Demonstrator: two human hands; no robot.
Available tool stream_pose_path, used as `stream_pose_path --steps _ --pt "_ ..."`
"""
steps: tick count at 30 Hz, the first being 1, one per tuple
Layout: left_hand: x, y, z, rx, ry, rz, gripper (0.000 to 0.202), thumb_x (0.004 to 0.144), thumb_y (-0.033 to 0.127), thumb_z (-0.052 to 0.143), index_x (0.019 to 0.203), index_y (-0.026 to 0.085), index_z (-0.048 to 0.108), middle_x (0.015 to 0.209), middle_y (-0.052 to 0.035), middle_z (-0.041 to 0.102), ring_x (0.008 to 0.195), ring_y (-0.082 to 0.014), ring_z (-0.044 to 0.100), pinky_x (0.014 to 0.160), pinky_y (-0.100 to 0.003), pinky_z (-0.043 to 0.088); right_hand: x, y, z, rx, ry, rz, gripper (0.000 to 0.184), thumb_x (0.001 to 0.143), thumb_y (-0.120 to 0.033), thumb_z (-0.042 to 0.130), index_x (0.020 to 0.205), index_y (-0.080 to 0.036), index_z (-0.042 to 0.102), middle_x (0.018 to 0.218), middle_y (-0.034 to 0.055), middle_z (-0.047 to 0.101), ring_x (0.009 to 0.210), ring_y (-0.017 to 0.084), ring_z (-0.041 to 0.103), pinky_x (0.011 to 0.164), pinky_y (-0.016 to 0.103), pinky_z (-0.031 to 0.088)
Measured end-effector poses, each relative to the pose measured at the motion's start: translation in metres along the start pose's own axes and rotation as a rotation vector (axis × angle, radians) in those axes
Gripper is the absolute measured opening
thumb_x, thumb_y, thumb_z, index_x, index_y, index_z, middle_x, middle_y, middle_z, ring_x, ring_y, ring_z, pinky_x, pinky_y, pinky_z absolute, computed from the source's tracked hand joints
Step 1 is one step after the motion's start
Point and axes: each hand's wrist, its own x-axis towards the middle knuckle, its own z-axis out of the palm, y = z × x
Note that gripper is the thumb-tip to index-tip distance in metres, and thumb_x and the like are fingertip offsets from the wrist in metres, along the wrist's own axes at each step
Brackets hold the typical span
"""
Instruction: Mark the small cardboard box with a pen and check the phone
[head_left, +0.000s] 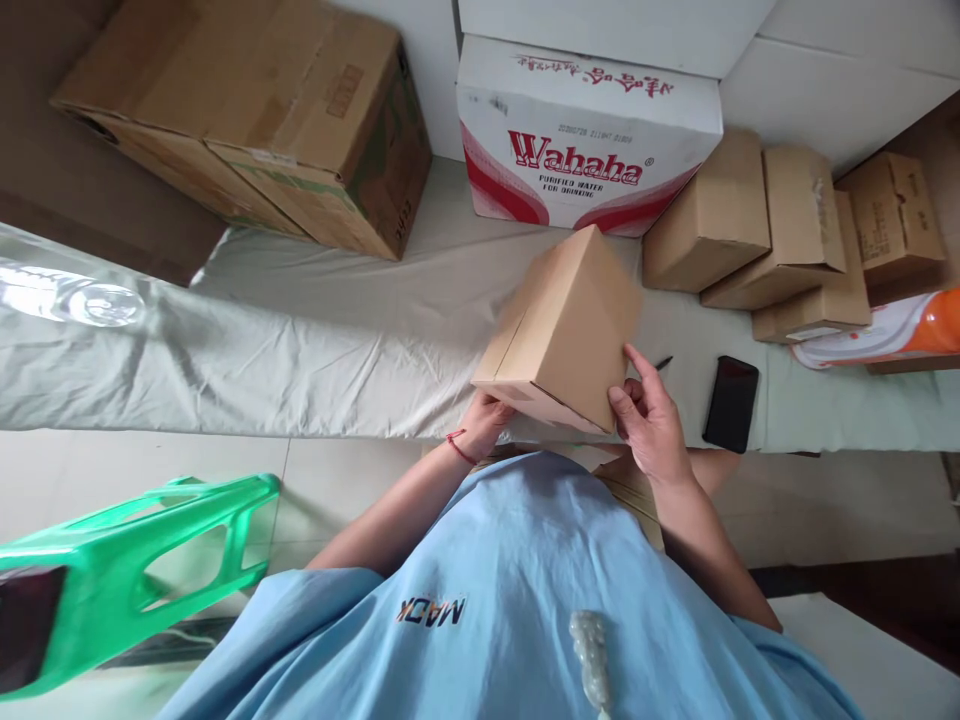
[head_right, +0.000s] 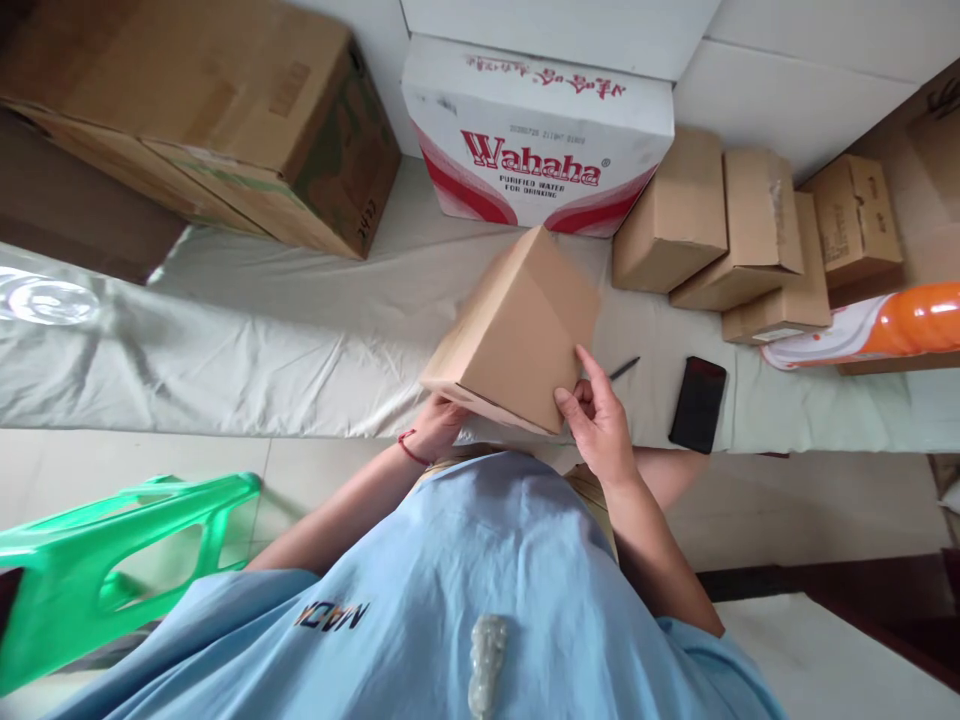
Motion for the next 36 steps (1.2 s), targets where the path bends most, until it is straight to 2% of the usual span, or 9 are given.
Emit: stream_pose_path --steps 4,9,12,15,19,25,31,33,36 --pt "-0.006 0.012 0.006 -0.069 0.052 0.003 0.063 0.067 0.075 0.094 0.098 0.022 0.080 0.097 -0.0083 0.083 0.104 -0.0335 0.080 0.102 -0.053 0.064 -0.009 -0.012 0.000 -0.078 -0.073 -0.043 0.072 0.103 -0.061 0.067 0.166 -0.032 0.048 0.071 -0.0043 0.051 0.056 0.016 0.045 0.049 0.031 0.040" --pt "-0.024 0.042 0.008 -0.097 0.036 0.079 0.057 0.079 0.069 0.090 0.114 0.024 0.083 0.124 -0.0102 0.083 0.124 -0.0338 0.075 0.111 -0.050 0.061 -0.006 -0.012 -0.002 -0.001 -0.091 -0.080 0.061 0.102 -0.056 0.066 0.156 -0.027 0.059 0.068 -0.0058 0.053 0.052 0.014 0.048 0.049 0.029 0.041" --pt "-0.034 0.066 0.001 -0.008 -0.006 0.211 0.052 0.091 0.060 0.085 0.133 0.031 0.079 0.157 -0.0086 0.067 0.146 -0.0321 0.063 0.119 -0.046 0.055 -0.001 0.004 -0.007 0.002 -0.142 -0.019 0.037 0.096 -0.053 0.070 0.116 -0.024 0.077 0.063 -0.0047 0.056 0.051 0.013 0.048 0.049 0.027 0.043" --pt "-0.042 0.085 -0.007 0.221 -0.056 0.288 0.036 0.099 0.054 0.077 0.123 0.028 0.083 0.149 -0.0117 0.071 0.143 -0.0318 0.064 0.121 -0.046 0.051 0.001 0.019 -0.016 -0.044 -0.179 0.026 0.031 0.085 -0.053 0.079 0.087 -0.022 0.077 0.065 -0.0006 0.064 0.059 0.015 0.056 0.057 0.029 0.050" --pt "-0.046 0.089 -0.012 0.308 -0.036 0.174 0.049 0.103 0.066 0.066 0.120 0.022 0.080 0.128 -0.0142 0.077 0.124 -0.0310 0.071 0.108 -0.044 0.057 0.006 0.029 -0.031 -0.116 -0.080 0.056 0.042 0.090 -0.056 0.073 0.111 -0.020 0.081 0.086 0.0056 0.078 0.063 0.015 0.060 0.060 0.030 0.054" --pt "-0.044 0.090 -0.001 0.235 -0.006 0.217 0.077 0.093 0.070 0.076 0.155 0.031 0.053 0.166 -0.0166 0.048 0.157 -0.0388 0.048 0.121 -0.056 0.051 0.027 0.043 -0.064 -0.618 0.170 -0.119 0.047 0.097 -0.048 0.060 0.128 -0.018 0.079 0.108 0.0138 0.079 0.079 0.022 0.068 0.081 0.039 0.058" --pt "-0.039 0.103 0.010 0.287 -0.081 0.233 0.092 0.080 0.058 0.094 0.157 0.033 0.052 0.171 -0.0166 0.045 0.160 -0.0436 0.042 0.127 -0.066 0.043 0.040 0.065 -0.073 -0.980 0.007 -0.102 0.050 0.095 -0.029 0.052 0.137 -0.019 0.077 0.104 0.0140 0.078 0.086 0.026 0.071 0.080 0.038 0.055" --pt "-0.038 0.104 0.001 0.150 -0.097 0.144 0.092 0.078 0.056 0.096 0.156 0.033 0.053 0.168 -0.0155 0.049 0.158 -0.0422 0.046 0.125 -0.062 0.047 0.039 0.070 -0.072 -1.019 0.016 -0.092 0.051 0.096 -0.030 0.053 0.141 -0.019 0.075 0.104 0.0135 0.078 0.088 0.027 0.072 0.079 0.038 0.055" --pt "-0.041 0.103 -0.032 -0.068 -0.067 0.051 0.086 0.075 0.051 0.099 0.149 0.032 0.059 0.157 -0.0123 0.062 0.148 -0.0374 0.058 0.118 -0.051 0.055 0.036 0.074 -0.073 -1.026 0.095 -0.082 0.063 0.098 -0.032 0.052 0.158 -0.016 0.061 0.102 0.0123 0.079 0.088 0.028 0.071 0.078 0.038 0.054"
